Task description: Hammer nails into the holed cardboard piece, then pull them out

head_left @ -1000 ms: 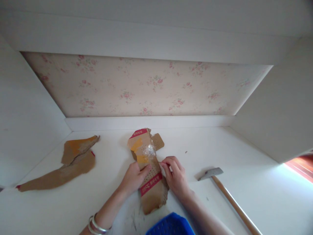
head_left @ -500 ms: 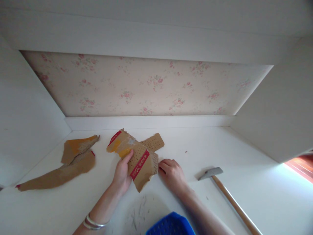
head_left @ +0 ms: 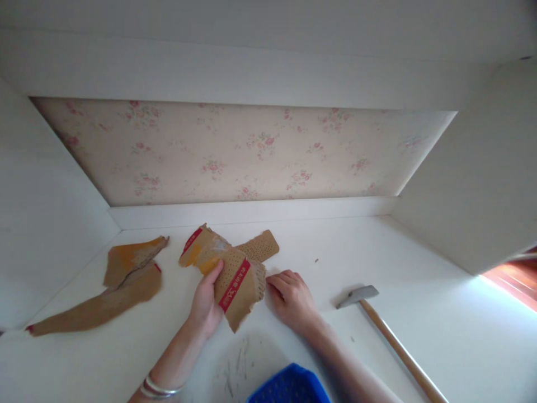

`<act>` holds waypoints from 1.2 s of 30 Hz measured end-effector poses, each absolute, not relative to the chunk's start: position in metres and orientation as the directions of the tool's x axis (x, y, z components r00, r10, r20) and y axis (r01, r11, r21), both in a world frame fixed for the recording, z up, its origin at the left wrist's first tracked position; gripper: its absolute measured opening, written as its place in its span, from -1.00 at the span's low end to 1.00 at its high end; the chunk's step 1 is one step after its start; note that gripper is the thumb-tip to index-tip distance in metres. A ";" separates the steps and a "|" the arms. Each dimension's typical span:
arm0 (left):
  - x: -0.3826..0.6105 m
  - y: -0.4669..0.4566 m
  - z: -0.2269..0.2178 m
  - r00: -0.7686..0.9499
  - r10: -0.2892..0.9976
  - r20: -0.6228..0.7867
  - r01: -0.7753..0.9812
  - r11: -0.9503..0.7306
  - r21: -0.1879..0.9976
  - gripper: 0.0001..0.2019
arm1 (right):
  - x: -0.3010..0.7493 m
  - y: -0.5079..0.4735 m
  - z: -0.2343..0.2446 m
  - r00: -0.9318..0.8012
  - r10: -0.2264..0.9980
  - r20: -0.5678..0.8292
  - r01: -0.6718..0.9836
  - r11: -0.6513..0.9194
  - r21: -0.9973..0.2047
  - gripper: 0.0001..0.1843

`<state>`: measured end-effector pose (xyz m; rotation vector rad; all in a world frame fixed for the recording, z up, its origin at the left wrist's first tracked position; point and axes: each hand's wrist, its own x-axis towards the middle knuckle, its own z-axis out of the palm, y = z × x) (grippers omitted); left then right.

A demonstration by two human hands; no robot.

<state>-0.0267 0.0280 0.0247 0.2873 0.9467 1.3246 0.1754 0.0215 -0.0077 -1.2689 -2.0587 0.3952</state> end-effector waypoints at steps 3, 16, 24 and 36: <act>-0.024 0.024 0.024 -0.038 0.914 -0.404 -0.647 0.286 0.707 -0.69 | 0.178 0.023 -0.009 -0.219 0.903 0.369 0.616 0.422 -0.665 -0.71; -0.031 -0.031 0.083 -0.219 0.920 -0.326 -0.476 0.191 0.858 -0.55 | 0.217 -0.038 0.067 -0.259 0.965 0.046 0.431 0.158 -0.888 -0.66; 0.002 -0.105 0.096 -0.355 0.846 -0.397 -0.513 0.179 0.840 -0.47 | 0.221 -0.103 0.085 -0.248 0.963 -0.101 0.545 0.053 -0.837 -0.67; 0.009 -0.133 0.089 -0.397 0.831 -0.390 -0.371 0.244 0.896 -0.58 | 0.223 -0.069 0.074 0.012 1.000 -0.025 0.503 -0.028 -0.864 -0.48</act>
